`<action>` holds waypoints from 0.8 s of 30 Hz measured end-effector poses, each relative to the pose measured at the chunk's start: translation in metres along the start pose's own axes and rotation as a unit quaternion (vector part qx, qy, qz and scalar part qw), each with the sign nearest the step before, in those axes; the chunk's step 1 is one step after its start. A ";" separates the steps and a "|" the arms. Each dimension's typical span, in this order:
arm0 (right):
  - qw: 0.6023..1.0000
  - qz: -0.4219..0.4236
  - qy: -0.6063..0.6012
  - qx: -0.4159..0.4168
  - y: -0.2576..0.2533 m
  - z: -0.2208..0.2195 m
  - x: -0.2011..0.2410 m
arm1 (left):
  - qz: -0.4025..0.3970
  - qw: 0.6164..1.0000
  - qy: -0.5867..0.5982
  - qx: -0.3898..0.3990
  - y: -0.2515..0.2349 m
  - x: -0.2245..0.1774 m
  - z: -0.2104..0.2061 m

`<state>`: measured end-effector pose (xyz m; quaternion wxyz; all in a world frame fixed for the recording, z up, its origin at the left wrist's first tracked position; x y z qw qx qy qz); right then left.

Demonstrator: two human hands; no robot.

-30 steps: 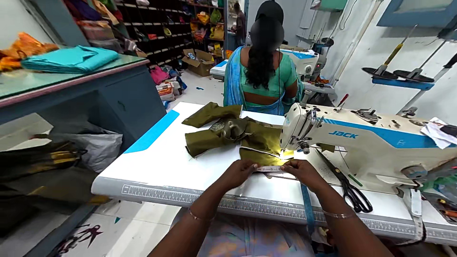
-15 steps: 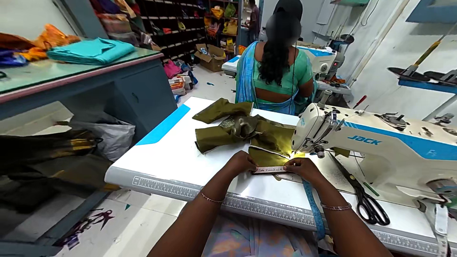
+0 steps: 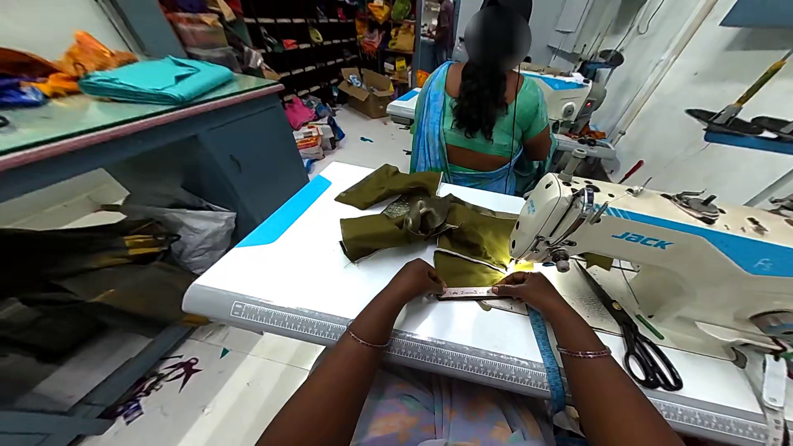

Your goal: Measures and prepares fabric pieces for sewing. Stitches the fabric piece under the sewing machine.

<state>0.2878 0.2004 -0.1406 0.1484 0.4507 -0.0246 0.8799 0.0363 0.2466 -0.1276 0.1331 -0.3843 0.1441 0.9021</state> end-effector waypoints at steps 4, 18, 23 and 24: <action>1.000 -0.017 -0.012 0.004 -0.002 0.000 0.000 | 0.000 1.000 0.009 0.006 0.002 0.001 0.001; 0.998 -0.029 -0.064 0.000 0.001 -0.001 0.000 | 0.037 0.999 0.018 -0.022 0.005 0.002 -0.002; 0.998 -0.023 -0.065 -0.003 0.003 0.000 0.001 | 0.016 0.999 0.002 -0.028 0.007 0.000 -0.002; 0.997 -0.021 -0.067 -0.004 0.003 0.000 0.000 | 0.014 1.000 -0.005 -0.027 0.007 -0.001 -0.002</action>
Point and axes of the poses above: each hand's wrist, its own y-axis away from the middle knuckle, its own z-axis out of the back of the hand, x = y × z, the point moved 4 cm from there along -y, towards the middle knuckle, and after that the axes turned 12 degrees about -x, right-handed, at the moved point
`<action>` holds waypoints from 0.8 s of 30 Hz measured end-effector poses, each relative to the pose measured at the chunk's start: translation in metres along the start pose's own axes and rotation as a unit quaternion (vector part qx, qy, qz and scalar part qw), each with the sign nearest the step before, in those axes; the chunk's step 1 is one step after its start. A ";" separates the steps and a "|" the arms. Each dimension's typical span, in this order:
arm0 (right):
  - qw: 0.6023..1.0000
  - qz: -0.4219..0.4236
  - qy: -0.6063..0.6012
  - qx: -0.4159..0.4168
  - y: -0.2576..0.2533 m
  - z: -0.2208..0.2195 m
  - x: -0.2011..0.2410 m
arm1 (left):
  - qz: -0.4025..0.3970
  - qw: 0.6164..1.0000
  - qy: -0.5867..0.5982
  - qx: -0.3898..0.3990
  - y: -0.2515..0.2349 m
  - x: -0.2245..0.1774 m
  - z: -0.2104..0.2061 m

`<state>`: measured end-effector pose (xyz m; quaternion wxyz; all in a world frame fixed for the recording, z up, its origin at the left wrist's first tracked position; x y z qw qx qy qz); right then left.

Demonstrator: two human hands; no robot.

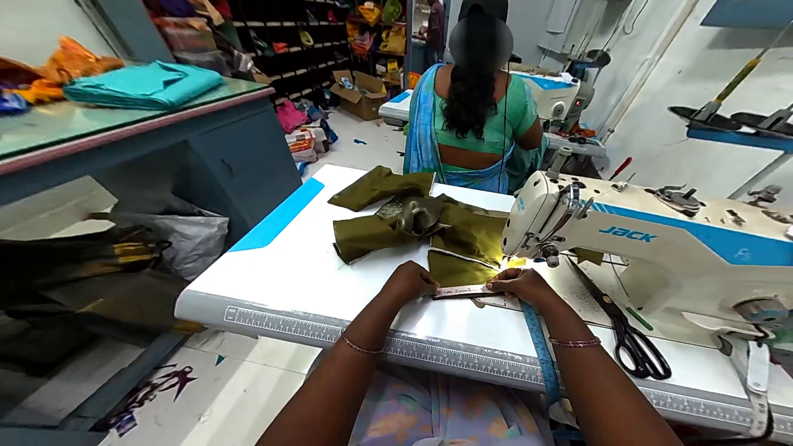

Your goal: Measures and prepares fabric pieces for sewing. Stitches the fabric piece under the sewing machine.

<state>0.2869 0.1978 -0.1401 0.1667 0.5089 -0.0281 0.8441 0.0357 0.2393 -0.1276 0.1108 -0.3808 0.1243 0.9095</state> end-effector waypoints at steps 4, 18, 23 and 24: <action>1.000 0.003 -0.004 0.004 -0.002 0.001 0.000 | -0.006 1.000 -0.028 0.000 -0.001 -0.004 0.000; 0.989 0.071 0.125 -0.024 -0.001 0.026 -0.008 | -0.014 0.999 -0.027 -0.031 0.015 -0.014 0.003; 0.992 0.080 0.090 -0.032 -0.002 0.026 -0.015 | -0.017 0.999 -0.016 -0.035 0.013 -0.010 0.003; 0.992 0.082 0.085 -0.037 -0.003 0.026 -0.017 | -0.018 0.999 -0.014 -0.036 0.013 -0.010 0.003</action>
Point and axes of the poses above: each hand's wrist, its own y-axis away from the middle knuckle, its own z-axis out of the back of the hand, x = y × z, the point moved 4 cm from there along -y, towards the middle knuckle, and after that the axes turned 12 degrees about -x, right-handed, at the moved point
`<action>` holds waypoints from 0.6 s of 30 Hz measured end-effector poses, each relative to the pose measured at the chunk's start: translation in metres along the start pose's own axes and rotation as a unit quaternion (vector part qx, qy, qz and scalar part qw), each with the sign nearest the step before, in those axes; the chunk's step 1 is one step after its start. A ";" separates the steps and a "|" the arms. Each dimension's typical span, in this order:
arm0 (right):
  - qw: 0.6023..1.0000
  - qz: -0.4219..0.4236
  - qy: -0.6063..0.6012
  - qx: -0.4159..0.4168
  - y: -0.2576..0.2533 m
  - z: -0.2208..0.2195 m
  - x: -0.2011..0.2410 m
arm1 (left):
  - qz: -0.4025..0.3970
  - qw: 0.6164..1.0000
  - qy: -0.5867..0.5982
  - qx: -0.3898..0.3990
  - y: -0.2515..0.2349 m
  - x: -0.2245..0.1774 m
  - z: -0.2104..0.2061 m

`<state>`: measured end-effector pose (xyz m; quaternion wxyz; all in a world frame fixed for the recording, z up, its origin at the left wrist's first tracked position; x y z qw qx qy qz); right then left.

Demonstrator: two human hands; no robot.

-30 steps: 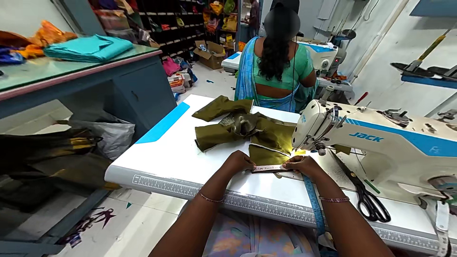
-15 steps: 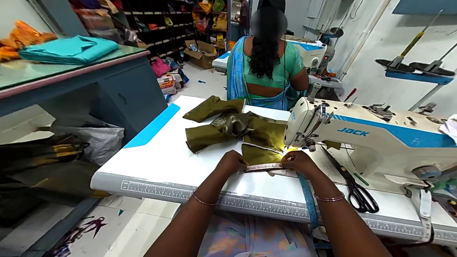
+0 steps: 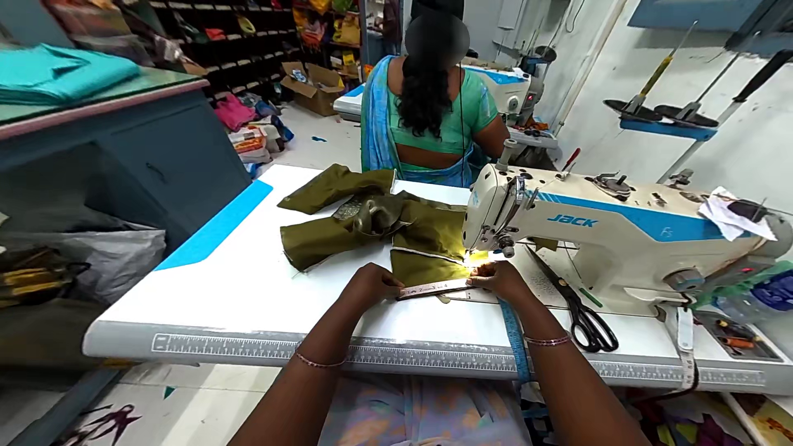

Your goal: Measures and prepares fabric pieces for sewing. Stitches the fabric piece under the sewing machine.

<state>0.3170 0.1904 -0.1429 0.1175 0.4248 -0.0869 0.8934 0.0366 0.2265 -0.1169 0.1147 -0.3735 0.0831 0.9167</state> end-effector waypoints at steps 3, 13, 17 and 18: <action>1.000 -0.003 -0.003 -0.014 0.001 0.000 -0.004 | -0.003 1.000 0.001 0.003 0.000 0.000 0.000; 0.983 0.047 0.176 -0.034 0.021 0.001 0.019 | 0.006 1.000 0.008 0.026 -0.012 0.009 -0.003; 0.970 0.083 0.213 -0.076 0.027 0.002 0.025 | 0.008 1.000 0.013 0.024 -0.011 0.010 -0.004; 0.969 0.090 0.213 -0.089 0.030 0.002 0.027 | 0.008 1.000 0.015 0.023 -0.011 0.009 -0.004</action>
Point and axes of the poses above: each hand's wrist, its own y-axis away from the middle knuckle, its own z-axis out of the back of the hand, x = y × z, the point moved 4 cm from there along -y, towards the middle knuckle, and after that the axes turned 12 degrees about -x, right-handed, at the moved point
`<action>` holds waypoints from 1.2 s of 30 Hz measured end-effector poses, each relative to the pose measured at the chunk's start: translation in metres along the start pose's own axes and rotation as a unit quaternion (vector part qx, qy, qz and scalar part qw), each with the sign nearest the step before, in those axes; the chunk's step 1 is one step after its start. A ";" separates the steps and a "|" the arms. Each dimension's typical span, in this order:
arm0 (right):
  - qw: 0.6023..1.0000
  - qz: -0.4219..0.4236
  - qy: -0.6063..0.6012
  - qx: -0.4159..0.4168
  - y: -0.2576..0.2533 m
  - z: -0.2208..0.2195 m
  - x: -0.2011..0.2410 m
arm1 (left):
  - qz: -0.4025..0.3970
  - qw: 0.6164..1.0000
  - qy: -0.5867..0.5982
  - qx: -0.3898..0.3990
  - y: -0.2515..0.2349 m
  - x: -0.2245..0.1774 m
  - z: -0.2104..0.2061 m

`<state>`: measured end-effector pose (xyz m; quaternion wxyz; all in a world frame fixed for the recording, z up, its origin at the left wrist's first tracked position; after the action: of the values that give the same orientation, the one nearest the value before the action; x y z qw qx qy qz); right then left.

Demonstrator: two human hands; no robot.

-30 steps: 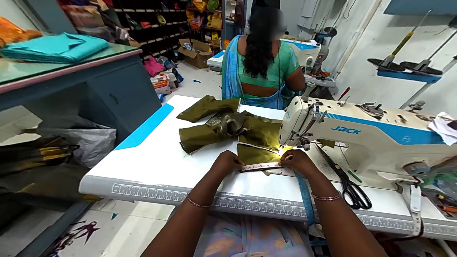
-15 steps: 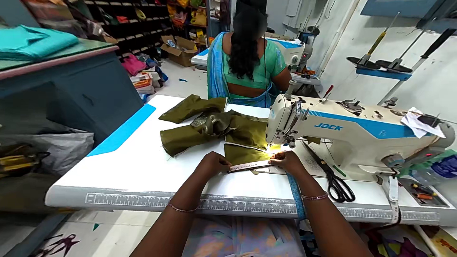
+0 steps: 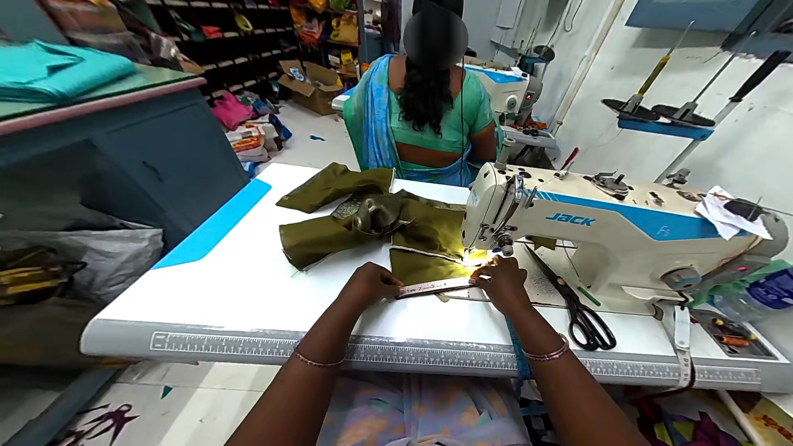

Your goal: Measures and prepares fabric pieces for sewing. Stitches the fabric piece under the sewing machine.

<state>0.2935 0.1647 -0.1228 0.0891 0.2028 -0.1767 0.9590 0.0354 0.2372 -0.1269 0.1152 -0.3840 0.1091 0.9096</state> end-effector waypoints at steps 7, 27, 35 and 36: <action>0.995 -0.096 -0.016 -0.006 0.018 0.001 0.004 | 0.000 1.000 0.001 0.002 -0.001 0.002 -0.001; 0.982 -0.177 -0.059 -0.018 0.020 0.001 0.002 | 0.003 0.999 0.025 -0.023 0.015 -0.008 0.004; 0.981 -0.189 -0.030 -0.005 0.016 0.003 0.004 | -0.012 1.000 0.016 0.002 0.000 0.003 0.000; 0.981 -0.192 -0.029 -0.001 0.016 0.003 0.005 | -0.008 1.000 0.016 0.001 0.001 0.002 0.000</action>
<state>0.2863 0.1495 -0.1227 0.2669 0.2603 -0.1376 0.9176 0.0333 0.2366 -0.1282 0.1208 -0.3992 0.1088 0.9023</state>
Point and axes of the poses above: each hand's wrist, its own y-axis away from the middle knuckle, its own z-axis out of the back of the hand, x = y × z, the point moved 4 cm from there along -y, towards the middle knuckle, and after that the axes turned 12 degrees about -x, right-handed, at the moved point
